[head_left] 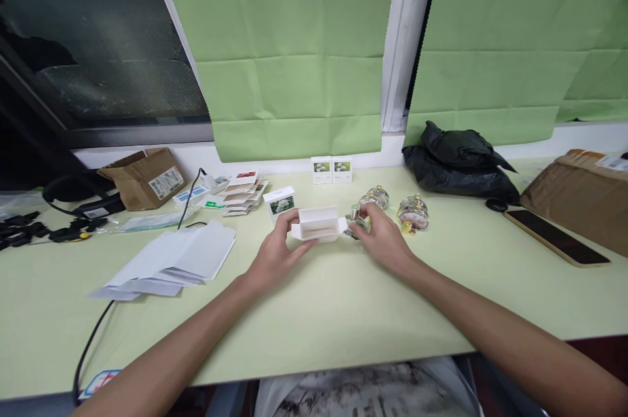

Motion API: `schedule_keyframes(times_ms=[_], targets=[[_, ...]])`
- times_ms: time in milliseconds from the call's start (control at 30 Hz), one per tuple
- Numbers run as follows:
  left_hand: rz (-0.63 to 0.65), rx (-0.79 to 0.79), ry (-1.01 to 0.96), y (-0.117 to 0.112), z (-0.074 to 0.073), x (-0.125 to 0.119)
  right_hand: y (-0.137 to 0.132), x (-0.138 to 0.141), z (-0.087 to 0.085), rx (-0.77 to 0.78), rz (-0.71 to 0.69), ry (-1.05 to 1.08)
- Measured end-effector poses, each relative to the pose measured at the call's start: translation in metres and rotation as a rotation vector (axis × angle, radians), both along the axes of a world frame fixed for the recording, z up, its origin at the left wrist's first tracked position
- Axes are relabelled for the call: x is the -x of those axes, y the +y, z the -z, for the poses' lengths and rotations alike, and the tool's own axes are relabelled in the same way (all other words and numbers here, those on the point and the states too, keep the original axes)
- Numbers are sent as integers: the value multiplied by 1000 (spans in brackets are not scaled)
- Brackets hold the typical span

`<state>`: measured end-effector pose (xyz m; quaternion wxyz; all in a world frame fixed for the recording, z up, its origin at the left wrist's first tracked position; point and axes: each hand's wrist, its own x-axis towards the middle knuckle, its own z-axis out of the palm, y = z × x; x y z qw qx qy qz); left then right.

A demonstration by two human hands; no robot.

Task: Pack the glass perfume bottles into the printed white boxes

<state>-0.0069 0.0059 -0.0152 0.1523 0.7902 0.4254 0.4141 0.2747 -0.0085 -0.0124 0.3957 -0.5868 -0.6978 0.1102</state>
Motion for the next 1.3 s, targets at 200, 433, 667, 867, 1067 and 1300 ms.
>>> schedule_keyframes(times_ms=[200, 433, 667, 867, 1067, 1300], targets=[[23, -33, 103, -4, -1, 0, 0, 0, 1, 4, -1, -17], [-54, -281, 242, 3, -1, -6, 0, 0, 2, 38, 5, -75], [-30, -278, 571, 12, -10, -21, 0, 0, 5, 7, -10, -89], [-223, -183, 803, 18, -35, -54, 2, 0, 10, 4, -13, -65], [-262, -158, 871, 39, -51, -88, 2, 1, 9, 17, -13, -59], [-177, -153, 883, 47, -49, -84, 1, 0, 8, 38, -7, -60]])
